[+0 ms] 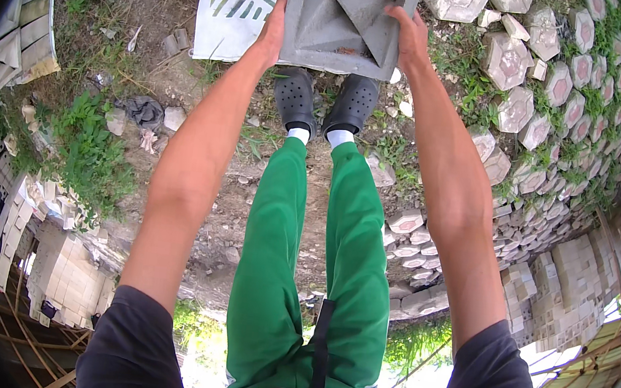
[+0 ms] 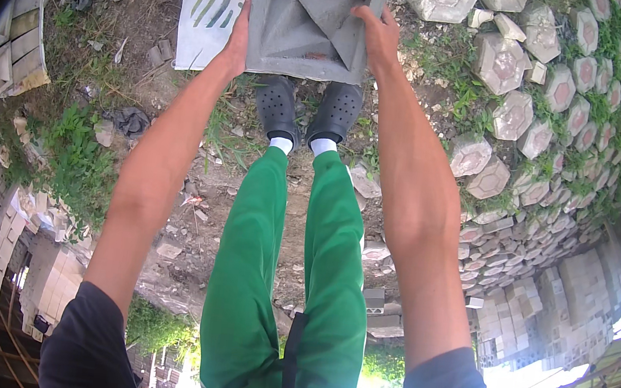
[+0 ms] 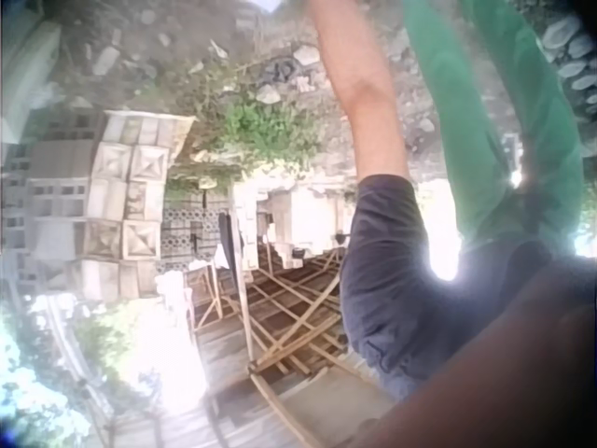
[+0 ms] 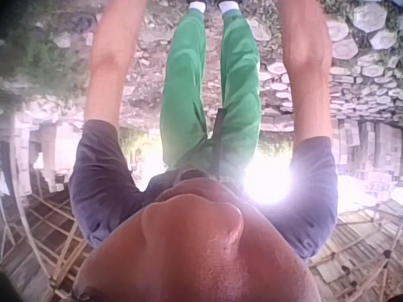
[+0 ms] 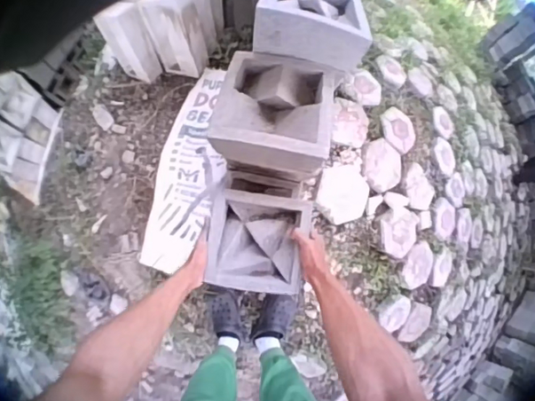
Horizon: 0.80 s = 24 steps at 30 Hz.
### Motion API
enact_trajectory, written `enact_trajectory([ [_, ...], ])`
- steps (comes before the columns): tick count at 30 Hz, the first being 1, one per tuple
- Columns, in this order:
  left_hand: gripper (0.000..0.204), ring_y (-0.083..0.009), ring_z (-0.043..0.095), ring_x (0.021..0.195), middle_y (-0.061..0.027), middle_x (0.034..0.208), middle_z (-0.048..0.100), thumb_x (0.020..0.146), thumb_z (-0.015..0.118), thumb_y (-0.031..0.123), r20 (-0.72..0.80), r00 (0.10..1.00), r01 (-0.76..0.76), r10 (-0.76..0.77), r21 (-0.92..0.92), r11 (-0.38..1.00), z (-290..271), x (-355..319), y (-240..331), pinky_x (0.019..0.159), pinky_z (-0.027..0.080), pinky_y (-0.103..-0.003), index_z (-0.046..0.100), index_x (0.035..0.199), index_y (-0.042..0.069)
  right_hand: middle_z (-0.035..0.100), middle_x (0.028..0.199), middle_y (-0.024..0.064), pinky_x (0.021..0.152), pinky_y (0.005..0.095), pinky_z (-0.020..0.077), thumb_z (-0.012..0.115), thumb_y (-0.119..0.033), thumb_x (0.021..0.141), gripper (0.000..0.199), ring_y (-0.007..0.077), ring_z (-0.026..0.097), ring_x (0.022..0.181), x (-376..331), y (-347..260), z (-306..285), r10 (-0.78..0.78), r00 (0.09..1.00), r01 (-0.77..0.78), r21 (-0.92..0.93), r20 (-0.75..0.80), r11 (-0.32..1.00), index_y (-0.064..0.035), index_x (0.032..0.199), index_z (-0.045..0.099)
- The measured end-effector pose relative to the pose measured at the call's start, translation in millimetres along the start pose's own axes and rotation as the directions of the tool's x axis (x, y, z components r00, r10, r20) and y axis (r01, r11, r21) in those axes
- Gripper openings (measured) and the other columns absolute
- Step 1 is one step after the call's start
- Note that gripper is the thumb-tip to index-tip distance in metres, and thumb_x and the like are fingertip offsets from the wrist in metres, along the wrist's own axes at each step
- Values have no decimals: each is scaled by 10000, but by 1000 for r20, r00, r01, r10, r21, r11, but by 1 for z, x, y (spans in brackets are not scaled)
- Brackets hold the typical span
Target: The person picks up concrete blocks from a pile on the ground and stacks them on top of one another.
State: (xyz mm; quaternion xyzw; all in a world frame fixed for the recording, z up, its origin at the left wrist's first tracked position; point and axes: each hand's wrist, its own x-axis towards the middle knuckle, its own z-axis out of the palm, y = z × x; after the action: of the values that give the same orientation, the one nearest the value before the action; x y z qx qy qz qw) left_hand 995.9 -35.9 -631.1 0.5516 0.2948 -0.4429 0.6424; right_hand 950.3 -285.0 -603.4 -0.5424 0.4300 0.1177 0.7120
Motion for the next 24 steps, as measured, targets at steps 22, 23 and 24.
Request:
enact_trajectory([
  [22,912,-243,385,1286,-160,1397,424,871,478,689,15,998,55,-56,72,996,-11,-165,-87,1103,251,-352,379,1391,-54,653,946,79,754,305,478,666,-178,726,424,167,591,835,-170,53,-34,166,984,-171,-97,-59,980,-4,1112,634],
  [23,912,-243,385,1286,-160,1397,424,871,478,689,18,999,46,-47,70,996,-7,-175,-83,1103,251,-352,379,1391,-54,653,953,80,758,307,480,663,-173,729,426,168,592,835,-180,48,-33,171,983,-175,-67,-63,982,0,1117,629],
  [24,858,-231,407,1242,-145,1338,456,874,491,670,7,1000,21,-22,86,996,-3,-186,-79,1080,270,-349,418,1344,-44,653,959,82,762,309,482,661,-168,732,428,170,594,834,-190,42,-33,175,982,-178,-38,-66,983,4,1123,624],
])
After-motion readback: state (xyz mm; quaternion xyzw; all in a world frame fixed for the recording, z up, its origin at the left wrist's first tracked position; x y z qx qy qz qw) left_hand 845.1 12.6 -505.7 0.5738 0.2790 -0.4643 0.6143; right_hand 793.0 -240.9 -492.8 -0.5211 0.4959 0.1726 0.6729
